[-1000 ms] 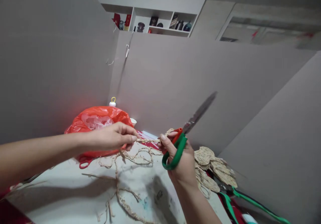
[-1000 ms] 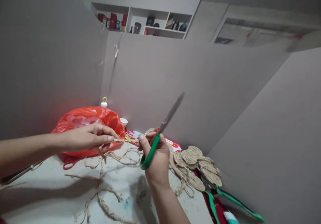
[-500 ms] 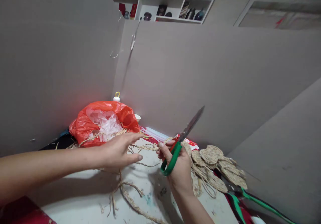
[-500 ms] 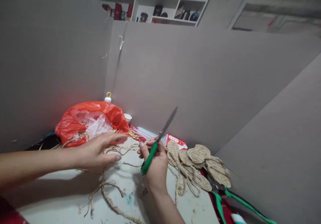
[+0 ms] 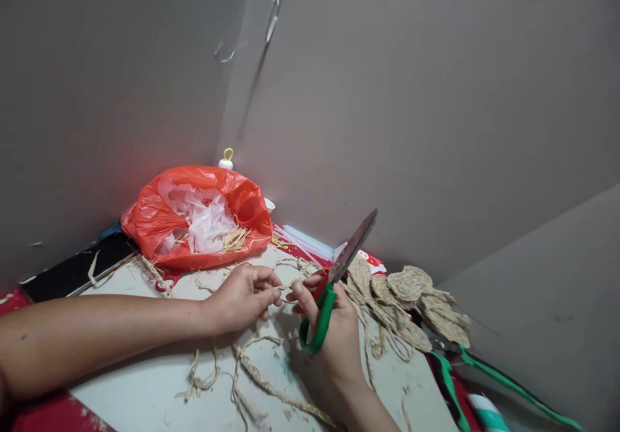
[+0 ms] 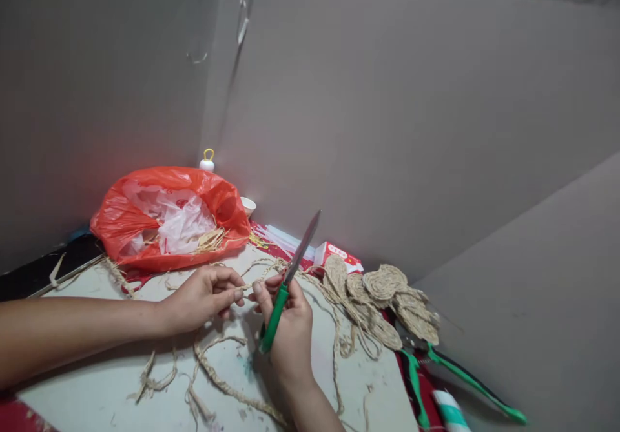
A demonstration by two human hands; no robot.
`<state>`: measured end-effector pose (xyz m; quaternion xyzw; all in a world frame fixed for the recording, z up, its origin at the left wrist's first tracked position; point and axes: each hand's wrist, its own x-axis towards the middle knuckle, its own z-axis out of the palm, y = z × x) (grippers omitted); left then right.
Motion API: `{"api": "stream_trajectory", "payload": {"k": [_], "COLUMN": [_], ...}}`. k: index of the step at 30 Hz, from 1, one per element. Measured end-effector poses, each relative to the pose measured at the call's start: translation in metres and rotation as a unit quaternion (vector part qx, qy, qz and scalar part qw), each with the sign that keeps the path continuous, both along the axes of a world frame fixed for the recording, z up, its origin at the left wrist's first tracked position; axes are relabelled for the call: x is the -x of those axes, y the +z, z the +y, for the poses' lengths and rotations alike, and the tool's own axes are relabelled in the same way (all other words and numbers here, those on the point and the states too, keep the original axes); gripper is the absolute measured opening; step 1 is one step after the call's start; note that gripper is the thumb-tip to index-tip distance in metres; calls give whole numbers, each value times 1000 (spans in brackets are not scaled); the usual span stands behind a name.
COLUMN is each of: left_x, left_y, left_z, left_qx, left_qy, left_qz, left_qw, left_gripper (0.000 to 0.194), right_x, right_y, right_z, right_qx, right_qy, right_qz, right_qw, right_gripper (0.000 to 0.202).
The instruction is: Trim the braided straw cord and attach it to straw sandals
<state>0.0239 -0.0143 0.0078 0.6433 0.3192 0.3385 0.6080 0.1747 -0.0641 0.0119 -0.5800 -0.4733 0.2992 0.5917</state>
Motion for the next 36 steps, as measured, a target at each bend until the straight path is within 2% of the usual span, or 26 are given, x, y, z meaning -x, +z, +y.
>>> {"api": "stream_trajectory", "payload": {"k": [5,8,12,16,19,21,23,26,29,32,36], "left_x": [1,4,9,13,14,13,12,10,8,9,11], "left_y": [-7,-6,-9,-15,-17,-15,-14,-12,-11,-7,-3], "left_z": [0,1,4,9,9,8,7,9,16,22,25], "left_qx": [-20,-116,-266,-325,-334,-310,-239,-30,141,214,245], "left_qy": [-7,0,4,-6,-4,-20,-23,-32,-55,-41,-3], "left_qz": [20,59,129,146,121,108,105,87,36,-6,-45], "left_qw": [1000,992,955,934,935,944,965,995,988,976,969], "left_gripper": [12,11,18,27,31,27,25,29,29,30,26], "right_x": [1,0,-7,-17,-22,-24,-27,-32,-34,-29,-16], "right_y": [-3,-3,-8,-14,-16,-16,-15,-11,-8,-6,-13], "right_z": [0,-1,1,5,8,10,11,13,14,11,7], "right_qx": [12,20,7,-2,-4,-7,-16,-27,-28,-23,-2], "right_qy": [13,20,9,-17,-26,-33,-51,-83,-95,-85,-40], "right_qz": [-14,-6,-72,-111,-111,-101,-92,-76,-49,-47,-56], "right_qw": [1000,1000,997,994,993,994,994,993,994,995,998], "right_gripper": [28,25,20,24,24,22,22,24,27,28,31]}}
